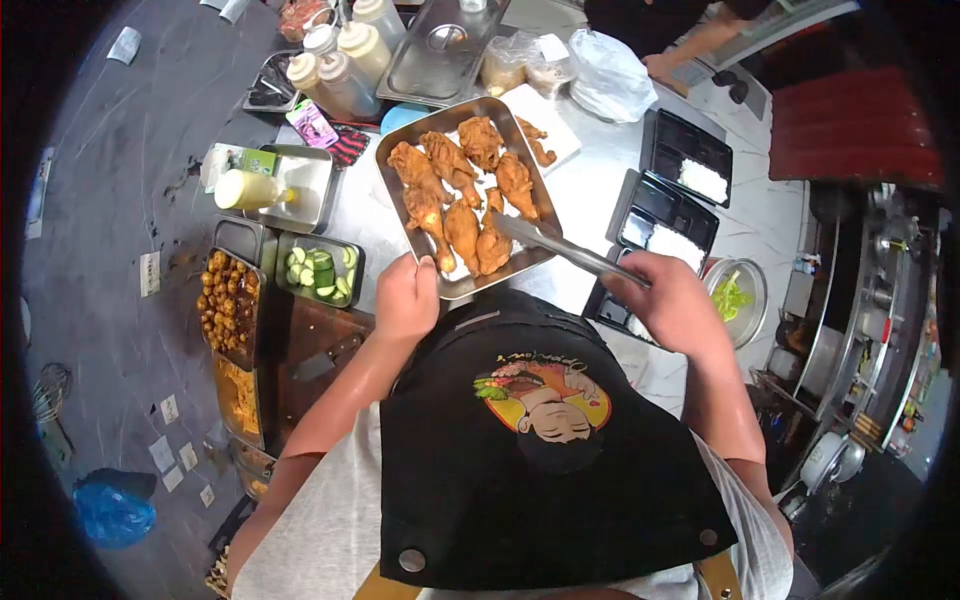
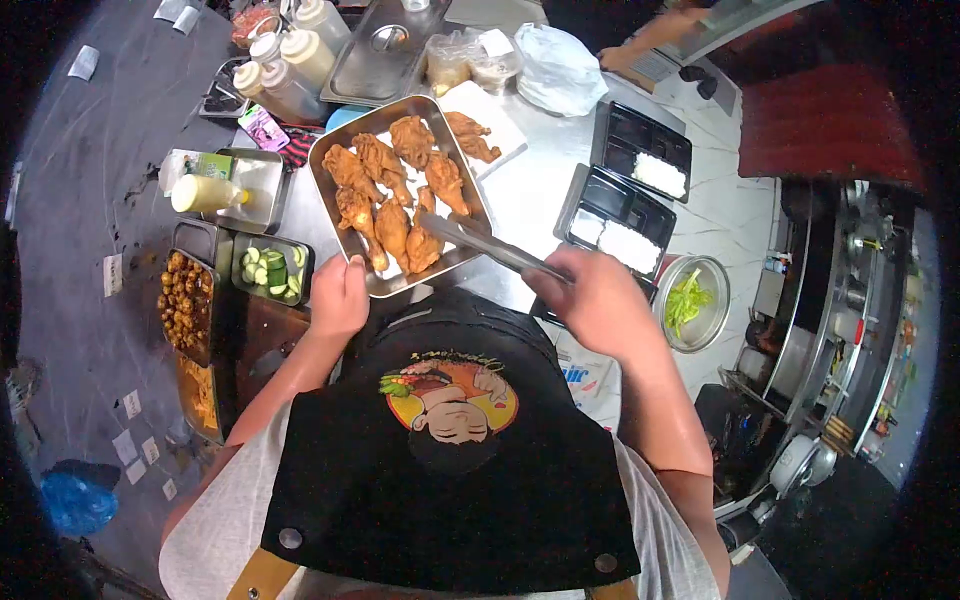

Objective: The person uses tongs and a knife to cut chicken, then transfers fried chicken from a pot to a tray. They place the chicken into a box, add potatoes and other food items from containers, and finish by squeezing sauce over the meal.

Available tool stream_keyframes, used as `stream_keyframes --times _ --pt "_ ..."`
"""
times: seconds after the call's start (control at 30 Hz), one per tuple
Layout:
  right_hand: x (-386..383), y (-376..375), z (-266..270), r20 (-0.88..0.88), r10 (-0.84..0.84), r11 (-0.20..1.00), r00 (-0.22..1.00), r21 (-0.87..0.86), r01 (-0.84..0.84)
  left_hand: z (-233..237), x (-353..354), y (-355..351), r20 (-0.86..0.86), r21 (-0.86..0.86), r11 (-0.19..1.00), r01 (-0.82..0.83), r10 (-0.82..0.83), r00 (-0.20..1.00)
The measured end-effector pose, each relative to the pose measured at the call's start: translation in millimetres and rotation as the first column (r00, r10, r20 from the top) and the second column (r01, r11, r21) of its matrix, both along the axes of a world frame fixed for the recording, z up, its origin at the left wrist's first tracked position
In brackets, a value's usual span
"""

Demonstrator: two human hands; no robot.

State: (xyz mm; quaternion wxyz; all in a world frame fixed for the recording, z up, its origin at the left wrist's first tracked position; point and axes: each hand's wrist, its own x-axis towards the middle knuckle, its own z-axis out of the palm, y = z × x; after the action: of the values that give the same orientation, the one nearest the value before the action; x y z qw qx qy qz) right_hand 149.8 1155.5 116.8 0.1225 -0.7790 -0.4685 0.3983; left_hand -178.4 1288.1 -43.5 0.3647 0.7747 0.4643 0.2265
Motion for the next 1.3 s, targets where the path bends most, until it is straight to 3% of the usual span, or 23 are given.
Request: stream_keyframes --times 0.07,0.2,0.3,0.57,0.67,0.77,0.9,1.0,1.07,1.1,1.13,1.2,1.23,1.3 --pt "-11.1 6.2 -10.2 -0.025 -0.023 1.000 0.999 0.012 0.024 3.2 7.4 -0.3 0.084 0.046 0.999 -0.011 0.007 0.996" --pt "-19.6 8.7 -36.1 -0.069 -0.047 0.996 0.996 0.069 0.052 -0.7 5.2 -0.9 0.047 0.019 1.000 0.001 -0.002 0.999" --pt "-13.7 4.9 -42.3 -0.104 -0.115 0.993 0.988 -0.032 0.112 -3.0 4.8 1.0 0.028 0.012 1.000 0.003 -0.003 1.000" --pt "1.7 -13.8 -60.6 -0.411 -0.263 0.953 0.873 0.030 0.302 0.7 6.6 12.2 0.112 -0.128 0.991 -0.044 0.059 0.992" --pt "9.2 -16.4 -74.8 -0.438 -0.247 0.949 0.864 0.073 0.308 -3.5 8.1 14.2 0.149 -0.205 0.977 -0.066 0.097 0.984" --pt "15.1 -13.9 -69.7 -0.464 -0.252 0.935 0.849 0.111 0.338 -10.2 4.9 17.5 0.089 -0.228 0.969 -0.092 0.115 0.989" --pt "41.8 -17.0 -52.1 -0.467 -0.318 0.902 0.825 0.118 0.415 -14.2 2.0 19.2 0.132 -0.240 0.963 -0.122 0.157 0.979" --pt "73.6 -10.7 -22.7 -0.408 -0.405 0.843 0.818 0.179 0.506 -15.1 -10.2 21.1 0.167 -0.264 0.954 -0.144 0.192 0.967" --pt "102.6 2.3 -11.1 -0.293 -0.382 0.875 0.876 0.189 0.445 3.3 -21.0 22.8 0.087 -0.260 0.954 -0.148 0.176 0.981" --pt "111.1 15.3 -6.4 -0.140 -0.361 0.906 0.922 0.181 0.382 -1.1 -27.3 20.0 0.097 -0.399 0.889 -0.226 0.286 0.953" --pt "120.1 28.4 -12.8 -0.144 -0.358 0.907 0.923 0.181 0.380 -8.3 -35.5 22.2 0.109 -0.253 0.945 -0.208 0.242 0.964" --pt "140.2 60.5 -31.6 0.162 -0.079 0.972 0.984 0.230 0.041 0.3 -46.3 11.3 0.081 -0.314 0.913 -0.262 0.301 0.950" --pt "150.4 80.7 -54.2 0.231 -0.009 0.976 0.973 0.213 -0.042 2.0 -50.1 6.1 0.077 -0.308 0.911 -0.273 0.310 0.948" --pt "156.4 124.3 -111.4 0.372 0.112 0.968 0.921 0.169 -0.186 3.9 -59.7 -7.5 -0.097 -0.296 0.873 -0.387 0.376 0.922"
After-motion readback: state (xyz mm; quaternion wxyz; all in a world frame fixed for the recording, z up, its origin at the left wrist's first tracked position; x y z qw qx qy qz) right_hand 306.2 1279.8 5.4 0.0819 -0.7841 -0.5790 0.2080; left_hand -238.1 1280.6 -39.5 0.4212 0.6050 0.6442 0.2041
